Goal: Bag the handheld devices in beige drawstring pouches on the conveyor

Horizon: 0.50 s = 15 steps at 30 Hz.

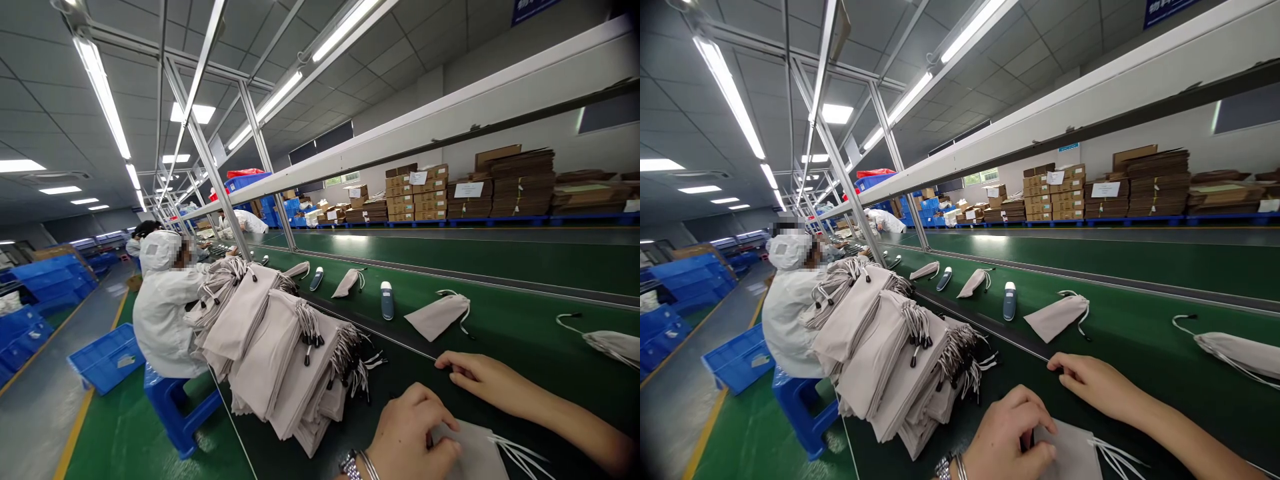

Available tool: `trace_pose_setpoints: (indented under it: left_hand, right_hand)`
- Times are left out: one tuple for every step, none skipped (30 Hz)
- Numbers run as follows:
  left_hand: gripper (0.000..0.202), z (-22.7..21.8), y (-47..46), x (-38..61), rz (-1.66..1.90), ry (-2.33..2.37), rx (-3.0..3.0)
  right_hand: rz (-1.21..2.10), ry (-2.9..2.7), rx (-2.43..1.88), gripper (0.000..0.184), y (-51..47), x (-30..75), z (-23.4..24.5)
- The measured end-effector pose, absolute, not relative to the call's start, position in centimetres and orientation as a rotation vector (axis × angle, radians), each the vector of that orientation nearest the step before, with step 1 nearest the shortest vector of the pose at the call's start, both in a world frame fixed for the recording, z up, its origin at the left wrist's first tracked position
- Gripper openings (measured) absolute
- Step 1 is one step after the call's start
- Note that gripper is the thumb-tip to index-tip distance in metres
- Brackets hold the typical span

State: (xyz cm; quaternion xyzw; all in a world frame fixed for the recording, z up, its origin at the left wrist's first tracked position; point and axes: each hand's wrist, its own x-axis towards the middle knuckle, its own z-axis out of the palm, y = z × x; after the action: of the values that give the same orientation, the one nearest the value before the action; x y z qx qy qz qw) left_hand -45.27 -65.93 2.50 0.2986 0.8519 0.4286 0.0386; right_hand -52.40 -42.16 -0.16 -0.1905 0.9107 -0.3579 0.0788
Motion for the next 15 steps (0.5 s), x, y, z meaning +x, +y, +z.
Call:
trace_pose_setpoints:
  left_hand:
    - [0.027,2.47,-65.93,-45.26,1.313,2.612,0.92]
    - [0.027,2.45,-65.94,-45.25,1.309,2.612,0.925]
    - [0.026,2.45,-65.95,-45.23,1.307,2.611,0.927]
    - [0.026,2.47,-65.96,-45.22,1.304,2.611,0.93]
    - [0.026,2.49,-65.97,-45.22,1.301,2.613,0.931]
    - [0.026,2.51,-65.98,-45.23,1.298,2.617,0.93]
    - [0.025,2.53,-65.98,-45.25,1.292,2.621,0.931]
    - [0.026,2.54,-65.99,-45.26,1.285,2.626,0.932]
    - [0.026,2.55,-65.99,-45.27,1.274,2.632,0.935]
    - [0.026,2.57,-65.98,-45.27,1.261,2.636,0.942]
    - [0.026,2.61,-65.98,-45.25,1.247,2.643,0.946]
    - [0.026,2.66,-65.97,-45.22,1.231,2.65,0.952]
    - [0.026,2.73,-65.96,-45.19,1.215,2.661,0.956]
    - [0.026,2.82,-65.95,-45.15,1.197,2.671,0.961]
    - [0.026,2.93,-65.93,-45.12,1.18,2.678,0.965]
  right_hand:
    - [-1.073,2.729,-0.572,0.034,-42.18,-52.38,-0.15]
    - [-1.071,2.736,-0.574,0.034,-42.2,-52.35,-0.14]
    - [-1.064,2.744,-0.574,0.034,-42.22,-52.31,-0.15]
    - [-1.053,2.751,-0.574,0.033,-42.24,-52.27,-0.15]
    - [-1.043,2.758,-0.574,0.033,-42.25,-52.23,-0.16]
    - [-1.035,2.764,-0.576,0.033,-42.26,-52.19,-0.17]
    - [-1.03,2.768,-0.579,0.033,-42.28,-52.16,-0.16]
    - [-1.03,2.769,-0.581,0.033,-42.29,-52.13,-0.12]
    - [-1.034,2.769,-0.583,0.032,-42.31,-52.1,-0.06]
    - [-1.039,2.774,-0.582,0.032,-42.33,-52.07,0.04]
    - [-1.041,2.777,-0.58,0.032,-42.36,-52.05,0.17]
    - [-1.035,2.779,-0.579,0.031,-42.39,-52.04,0.32]
    - [-1.027,2.783,-0.581,0.031,-42.41,-52.04,0.47]
    - [-1.015,2.786,-0.585,0.031,-42.43,-52.06,0.61]
    - [-1.002,2.789,-0.592,0.031,-42.42,-52.11,0.72]
